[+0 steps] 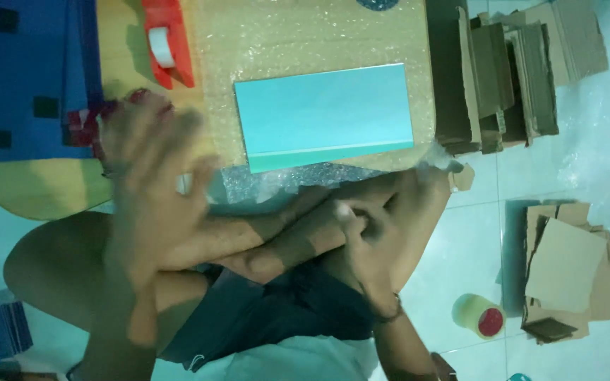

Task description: Wrapping a light blue rectangular panel with bubble wrap and securing it with red tape

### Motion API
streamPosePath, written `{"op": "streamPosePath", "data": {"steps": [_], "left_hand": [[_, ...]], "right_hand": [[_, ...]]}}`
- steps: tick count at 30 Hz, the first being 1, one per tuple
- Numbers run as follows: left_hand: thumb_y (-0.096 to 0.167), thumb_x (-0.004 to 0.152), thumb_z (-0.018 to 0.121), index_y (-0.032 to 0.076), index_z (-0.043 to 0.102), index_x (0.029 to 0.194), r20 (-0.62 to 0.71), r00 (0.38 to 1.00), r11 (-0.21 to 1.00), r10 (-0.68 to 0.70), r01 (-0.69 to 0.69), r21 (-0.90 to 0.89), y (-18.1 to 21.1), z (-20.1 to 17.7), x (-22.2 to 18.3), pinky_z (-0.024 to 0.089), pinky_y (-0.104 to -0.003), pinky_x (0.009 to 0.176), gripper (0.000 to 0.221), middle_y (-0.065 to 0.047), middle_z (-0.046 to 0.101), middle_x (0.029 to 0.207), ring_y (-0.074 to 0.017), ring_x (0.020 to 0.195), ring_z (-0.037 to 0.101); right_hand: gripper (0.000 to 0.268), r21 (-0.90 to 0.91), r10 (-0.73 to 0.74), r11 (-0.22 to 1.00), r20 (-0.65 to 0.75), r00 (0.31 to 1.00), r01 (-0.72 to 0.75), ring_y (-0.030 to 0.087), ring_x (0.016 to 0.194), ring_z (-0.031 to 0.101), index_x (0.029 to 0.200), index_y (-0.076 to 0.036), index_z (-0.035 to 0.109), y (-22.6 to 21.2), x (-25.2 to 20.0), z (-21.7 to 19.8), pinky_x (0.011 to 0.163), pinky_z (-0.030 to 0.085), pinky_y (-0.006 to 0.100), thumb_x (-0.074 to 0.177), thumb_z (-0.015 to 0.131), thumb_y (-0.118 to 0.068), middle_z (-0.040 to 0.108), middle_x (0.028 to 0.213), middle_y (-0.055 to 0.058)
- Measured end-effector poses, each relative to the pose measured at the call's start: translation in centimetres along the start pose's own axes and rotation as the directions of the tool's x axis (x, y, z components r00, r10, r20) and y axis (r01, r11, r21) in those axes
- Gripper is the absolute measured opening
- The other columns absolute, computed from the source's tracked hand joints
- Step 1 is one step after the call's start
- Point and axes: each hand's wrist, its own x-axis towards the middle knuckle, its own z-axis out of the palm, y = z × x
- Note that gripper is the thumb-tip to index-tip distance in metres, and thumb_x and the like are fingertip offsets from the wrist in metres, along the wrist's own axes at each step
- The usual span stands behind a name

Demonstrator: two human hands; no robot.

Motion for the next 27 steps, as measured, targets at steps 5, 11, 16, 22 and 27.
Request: {"op": "streamPosePath", "data": {"steps": [5, 11, 16, 22, 27], "left_hand": [[0.017, 0.086, 0.084, 0.000, 0.073, 0.114, 0.055, 0.978, 0.935, 0.201, -0.175, -0.307, 4.3, 2.9, 1.2, 0.042, -0.054, 0.113, 0.035, -0.014, 0.075, 0.115, -0.0322, 0.126, 0.060], [0.039, 0.087, 0.082, 0.009, 0.077, 0.110, 0.072, 0.925, 0.923, 0.372, -0.361, -0.129, 6.0, 7.4, 1.5, 0.045, -0.043, 0.087, 0.038, -0.008, 0.069, 0.100, -0.0266, 0.105, 0.059], [0.021, 0.093, 0.078, 0.004, 0.078, 0.099, 0.103, 0.920, 0.925, 0.379, -0.373, -0.072, 6.2, 8.2, 1.8, 0.046, -0.040, 0.087, 0.018, -0.010, 0.070, 0.088, -0.0233, 0.088, 0.061], [0.022, 0.098, 0.074, 0.006, 0.078, 0.099, 0.094, 0.927, 0.932, 0.363, -0.360, -0.040, 7.1, 7.9, 2.3, 0.045, -0.041, 0.084, 0.016, -0.010, 0.067, 0.082, -0.0235, 0.082, 0.059], [0.013, 0.098, 0.072, 0.006, 0.078, 0.097, 0.109, 0.913, 0.919, 0.393, -0.394, -0.013, 7.2, 7.9, 2.7, 0.046, -0.037, 0.079, 0.009, -0.008, 0.067, 0.083, -0.0218, 0.081, 0.061]], "right_hand": [[0.030, 0.473, 0.343, 0.816, 0.064, 0.937, -0.331, 0.018, 0.076, 0.065, 0.107, 0.010, 0.074, 2.5, 0.8, 2.8, 0.076, 0.056, 0.028, 0.098, 0.063, -0.017, 0.072, 0.085, 0.013], [0.022, 0.126, 0.142, 0.982, -0.007, 0.990, -0.140, 0.021, 0.082, 0.072, 0.085, -0.007, 0.075, 3.8, 1.2, 3.2, 0.080, 0.055, 0.041, 0.100, 0.066, -0.020, 0.069, 0.075, 0.008], [0.016, 0.269, 0.034, 0.962, 0.058, 0.998, -0.049, 0.020, 0.078, 0.071, 0.092, -0.004, 0.075, 3.3, 1.4, 3.6, 0.077, 0.059, 0.039, 0.100, 0.066, -0.015, 0.070, 0.079, 0.007], [0.017, 0.260, -0.092, 0.963, 0.045, 0.995, 0.077, 0.022, 0.078, 0.071, 0.094, 0.000, 0.072, 5.0, 1.8, 3.8, 0.074, 0.059, 0.041, 0.102, 0.064, -0.012, 0.068, 0.079, 0.009], [0.014, 0.214, -0.171, 0.963, 0.024, 0.985, 0.162, 0.023, 0.076, 0.069, 0.095, 0.001, 0.071, 4.5, 2.1, 3.6, 0.075, 0.058, 0.042, 0.103, 0.063, -0.009, 0.067, 0.078, 0.010]]}}
